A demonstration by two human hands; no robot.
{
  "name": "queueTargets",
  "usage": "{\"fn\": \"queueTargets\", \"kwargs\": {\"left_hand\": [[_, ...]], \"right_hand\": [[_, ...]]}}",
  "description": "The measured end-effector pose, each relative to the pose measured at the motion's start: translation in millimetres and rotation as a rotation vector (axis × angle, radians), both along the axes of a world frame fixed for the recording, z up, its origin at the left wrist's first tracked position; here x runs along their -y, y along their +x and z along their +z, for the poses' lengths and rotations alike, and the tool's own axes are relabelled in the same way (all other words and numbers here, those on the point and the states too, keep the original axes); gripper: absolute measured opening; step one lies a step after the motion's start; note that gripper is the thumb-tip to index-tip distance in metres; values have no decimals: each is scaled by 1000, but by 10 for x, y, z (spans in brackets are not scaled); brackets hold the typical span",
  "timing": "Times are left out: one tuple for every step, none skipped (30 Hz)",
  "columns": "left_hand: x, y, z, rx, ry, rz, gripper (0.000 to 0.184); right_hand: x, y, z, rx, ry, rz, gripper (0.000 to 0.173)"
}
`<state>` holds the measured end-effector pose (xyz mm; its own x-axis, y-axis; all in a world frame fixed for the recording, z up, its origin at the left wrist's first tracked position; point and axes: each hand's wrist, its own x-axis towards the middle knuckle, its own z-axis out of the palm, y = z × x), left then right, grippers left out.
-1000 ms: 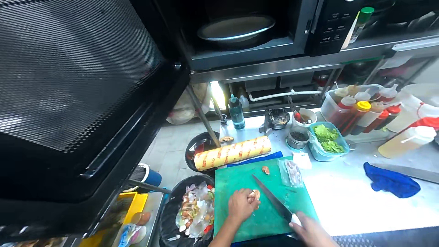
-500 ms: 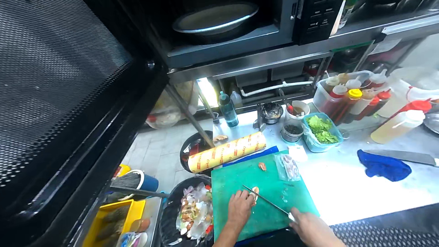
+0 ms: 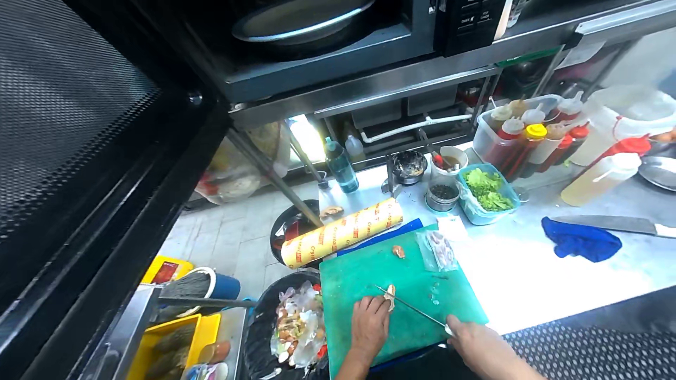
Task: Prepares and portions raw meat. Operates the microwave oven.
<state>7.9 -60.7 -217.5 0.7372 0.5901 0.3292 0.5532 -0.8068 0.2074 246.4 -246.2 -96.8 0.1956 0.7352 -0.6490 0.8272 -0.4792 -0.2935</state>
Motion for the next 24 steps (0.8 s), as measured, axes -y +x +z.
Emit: {"fn": "queueTargets", "kwargs": {"left_hand": [[-3,6,1,-7,5,-7,20],[-6,13,5,-14,6,-10,20],[-13,21,7,-15,5,-10,20],[-20,26,5,-12,5,-10,20],[-22,30,-3,-10,2,-8,20],[-21,35,-13,-13,-2,-3,20],[-18,40,-16,-19,-10,-1,20],[-15,43,-15,-26,-20,1,20],[-12,46,-16,-29,-27,5,20],[-9,49,-20,-28,-31,6,20],[-6,51,-22,-28,-38,8,20],[-5,55,-22,-27,-45,10,20],[-9,61,-25,-29,-52,13,21],[-15,64,-31,-30,-63,15,21],[-19,63,-41,-32,-73,16,22],[-23,58,-53,-31,-80,14,22],[-27,56,-57,-30,-86,9,22],[-30,56,-54,-28,-88,2,21],[-37,58,-54,-20,-82,-6,21],[-41,61,-61,-14,-76,-10,21],[-43,64,-74,-10,-73,-11,21],[-41,64,-84,-11,-73,-11,21],[-36,61,-90,-9,-78,-14,21],[-33,57,-93,-4,-85,-16,21]], "right_hand": [[-5,-1,30,15,14,11,36],[-15,-6,63,26,25,19,36],[-32,-16,88,27,38,23,35],[-44,-29,97,28,48,27,35],[-48,-42,83,27,54,33,35],[-45,-51,57,29,56,39,35],[-44,-57,32,27,48,39,35],[-42,-62,21,22,33,33,34],[-38,-67,22,17,17,24,35],[-30,-69,28,18,3,20,35],[-21,-71,38,24,-6,17,35],[-18,-75,49,28,-11,15,34],[-26,-79,54,28,-9,15,34],[-48,-87,56,22,-3,17,33],[-73,-98,49,15,2,18,33],[-99,-103,48,6,-6,22,32],[-117,-94,57,-5,-20,26,33],[-122,-76,80,-17,-36,29,34],[-111,-60,105,-18,-49,29,34],[-90,-47,133,-11,-54,26,34],[-75,-36,154,-5,-62,28,34],[-71,-35,164,-5,-66,28,34],[-77,-45,167,-16,-75,26,35],[-85,-53,169,-27,-81,29,35]]}}
